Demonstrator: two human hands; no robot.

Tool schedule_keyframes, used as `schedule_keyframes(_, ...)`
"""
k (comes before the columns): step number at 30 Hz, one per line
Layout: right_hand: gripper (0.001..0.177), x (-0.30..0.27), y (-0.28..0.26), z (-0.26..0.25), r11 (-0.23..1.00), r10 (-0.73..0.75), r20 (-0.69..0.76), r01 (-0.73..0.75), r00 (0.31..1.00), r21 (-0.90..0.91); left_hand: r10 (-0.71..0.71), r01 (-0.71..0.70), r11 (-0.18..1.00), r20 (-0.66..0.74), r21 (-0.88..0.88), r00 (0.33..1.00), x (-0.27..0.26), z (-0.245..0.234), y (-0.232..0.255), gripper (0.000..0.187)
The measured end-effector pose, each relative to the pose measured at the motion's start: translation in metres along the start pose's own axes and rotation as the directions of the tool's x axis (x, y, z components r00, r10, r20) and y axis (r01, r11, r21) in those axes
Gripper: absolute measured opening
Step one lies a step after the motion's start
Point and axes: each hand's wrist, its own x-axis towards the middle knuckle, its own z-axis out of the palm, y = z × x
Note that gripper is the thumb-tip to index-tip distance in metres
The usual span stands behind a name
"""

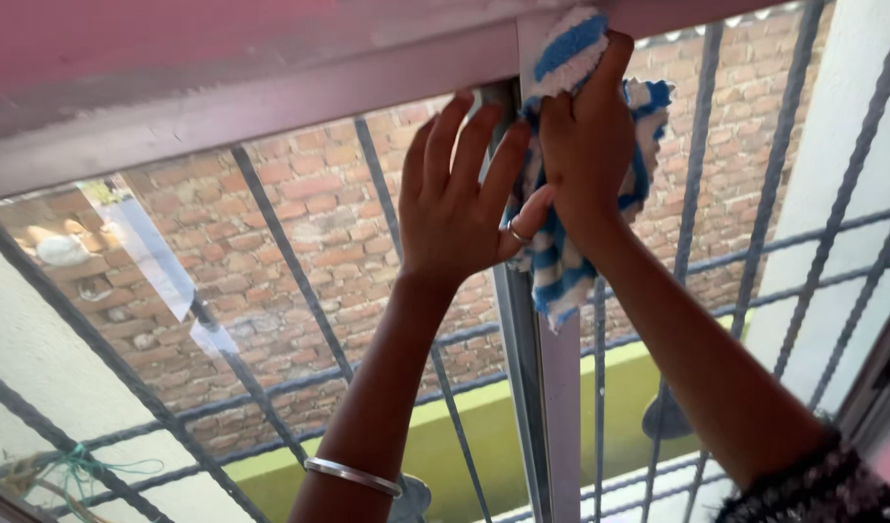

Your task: The person wipes the window frame and glass with a blue and white striped cloth. They clean the vertical and horizontal sections of the frame and the glass pane, moving the cloth back and forth to remove dust and dirt.

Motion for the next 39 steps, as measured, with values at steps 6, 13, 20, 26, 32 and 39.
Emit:
schedule_keyframes(6,0.033,-0.068,0.035,-0.006,1.000,-0.002,0.006,0.002,1.000,-0.031,0.063,-0.063,0.998,-0.016,0.011,0.998,-0.003,0.009,0.000,0.069)
schedule_keyframes(13,0.036,-0.220,0.084,-0.035,0.967,0.238,0.012,-0.236,0.971,-0.095,0.096,-0.099,0.994,0.073,0.041,0.993,-0.008,0.012,0.000,0.056)
schedule_keyframes(20,0.039,-0.242,0.074,-0.041,0.953,0.300,0.022,-0.299,0.954,-0.052,0.170,-0.186,0.976,0.143,0.110,0.975,0.000,0.008,0.002,0.055)
schedule_keyframes(26,0.041,-0.143,0.048,-0.014,0.984,0.172,-0.025,-0.171,0.985,0.041,-0.039,0.037,0.999,0.161,0.014,0.986,-0.032,0.013,0.021,0.048)
schedule_keyframes(32,0.050,-0.236,0.083,-0.022,0.953,0.284,-0.036,-0.278,0.958,0.119,-0.213,0.216,0.976,0.248,0.016,0.945,-0.104,0.005,0.096,0.055)
schedule_keyframes(39,0.056,-0.436,0.171,-0.038,0.941,0.336,-0.037,-0.336,0.941,-0.020,-0.172,0.136,0.979,0.251,0.154,0.952,-0.116,0.013,0.099,0.055)
